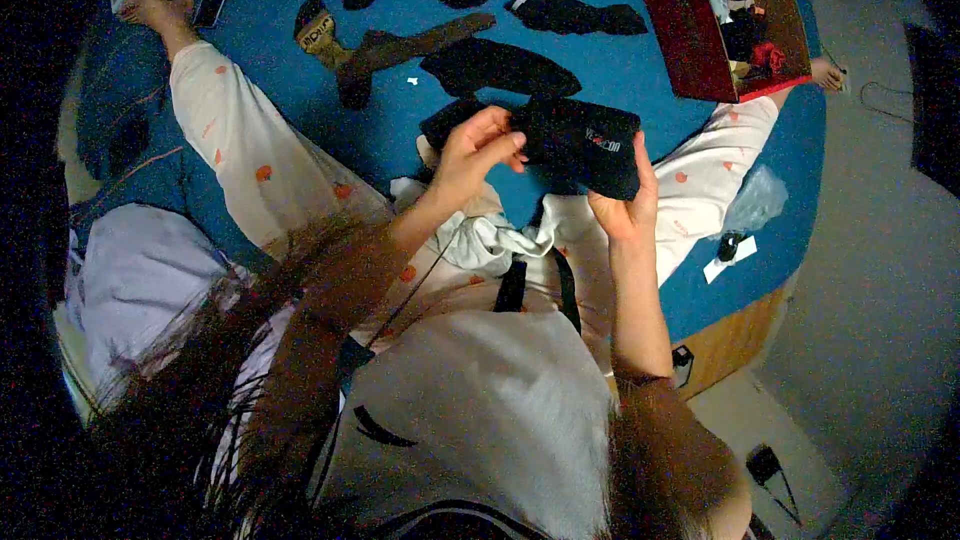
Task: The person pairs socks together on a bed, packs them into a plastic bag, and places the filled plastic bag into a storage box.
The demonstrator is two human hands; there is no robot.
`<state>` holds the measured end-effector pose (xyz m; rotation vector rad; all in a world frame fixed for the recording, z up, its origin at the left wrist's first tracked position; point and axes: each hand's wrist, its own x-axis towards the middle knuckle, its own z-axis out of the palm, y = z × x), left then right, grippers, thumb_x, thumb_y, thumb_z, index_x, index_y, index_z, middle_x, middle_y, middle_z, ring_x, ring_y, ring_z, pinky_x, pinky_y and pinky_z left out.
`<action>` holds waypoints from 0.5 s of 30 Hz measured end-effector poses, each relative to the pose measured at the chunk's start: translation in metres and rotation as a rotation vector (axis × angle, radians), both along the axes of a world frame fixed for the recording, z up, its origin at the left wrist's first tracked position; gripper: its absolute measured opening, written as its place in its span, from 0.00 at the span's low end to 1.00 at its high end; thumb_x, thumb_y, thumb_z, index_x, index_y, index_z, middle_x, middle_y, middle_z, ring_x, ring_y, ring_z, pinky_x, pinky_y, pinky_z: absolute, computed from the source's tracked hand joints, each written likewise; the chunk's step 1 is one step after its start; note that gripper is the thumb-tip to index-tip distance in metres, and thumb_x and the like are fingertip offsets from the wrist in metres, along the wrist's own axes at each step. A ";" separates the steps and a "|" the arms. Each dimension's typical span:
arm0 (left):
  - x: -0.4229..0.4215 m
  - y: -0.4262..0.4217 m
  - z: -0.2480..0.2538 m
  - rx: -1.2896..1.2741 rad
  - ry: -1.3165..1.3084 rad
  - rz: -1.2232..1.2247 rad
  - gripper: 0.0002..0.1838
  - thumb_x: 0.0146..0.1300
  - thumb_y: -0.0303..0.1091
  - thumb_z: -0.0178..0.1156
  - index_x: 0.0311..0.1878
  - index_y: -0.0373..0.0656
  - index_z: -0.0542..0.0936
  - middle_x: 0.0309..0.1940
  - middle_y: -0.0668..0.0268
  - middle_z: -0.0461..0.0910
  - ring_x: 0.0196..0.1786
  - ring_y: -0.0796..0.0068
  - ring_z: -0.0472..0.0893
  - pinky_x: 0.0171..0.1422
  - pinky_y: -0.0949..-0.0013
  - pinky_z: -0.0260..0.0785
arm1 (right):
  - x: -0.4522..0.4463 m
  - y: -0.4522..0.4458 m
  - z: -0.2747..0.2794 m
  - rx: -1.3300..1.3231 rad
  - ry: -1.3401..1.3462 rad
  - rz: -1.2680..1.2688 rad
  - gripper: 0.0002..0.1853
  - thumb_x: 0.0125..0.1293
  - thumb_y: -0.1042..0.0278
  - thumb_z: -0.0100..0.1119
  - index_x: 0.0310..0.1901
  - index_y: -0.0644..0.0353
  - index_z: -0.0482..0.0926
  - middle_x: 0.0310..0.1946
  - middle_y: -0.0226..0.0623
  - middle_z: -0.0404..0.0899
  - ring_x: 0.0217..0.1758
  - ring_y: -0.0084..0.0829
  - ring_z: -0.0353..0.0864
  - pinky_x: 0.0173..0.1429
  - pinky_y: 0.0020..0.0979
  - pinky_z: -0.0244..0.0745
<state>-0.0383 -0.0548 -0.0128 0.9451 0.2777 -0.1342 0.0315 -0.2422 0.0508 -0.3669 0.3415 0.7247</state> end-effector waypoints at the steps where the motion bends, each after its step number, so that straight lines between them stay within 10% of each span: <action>1: -0.001 0.003 -0.003 0.026 -0.003 0.022 0.12 0.59 0.28 0.59 0.45 0.37 0.73 0.32 0.65 0.77 0.32 0.76 0.77 0.36 0.75 0.71 | -0.001 0.001 -0.001 -0.064 0.039 -0.035 0.15 0.68 0.61 0.49 0.49 0.62 0.74 0.47 0.42 0.78 0.49 0.35 0.79 0.54 0.36 0.77; 10: 0.000 0.008 0.001 0.007 0.004 0.109 0.20 0.59 0.27 0.59 0.54 0.38 0.66 0.34 0.66 0.75 0.31 0.78 0.76 0.39 0.74 0.70 | -0.009 0.015 -0.003 -0.150 0.106 0.017 0.17 0.68 0.59 0.49 0.51 0.63 0.72 0.50 0.43 0.76 0.53 0.39 0.75 0.60 0.41 0.70; 15: -0.011 -0.012 -0.008 0.668 -0.153 0.041 0.25 0.55 0.28 0.59 0.56 0.39 0.64 0.34 0.55 0.74 0.36 0.57 0.78 0.42 0.62 0.71 | -0.040 0.031 0.001 -0.227 0.153 0.122 0.17 0.66 0.63 0.53 0.52 0.61 0.70 0.48 0.40 0.76 0.52 0.36 0.75 0.57 0.39 0.72</action>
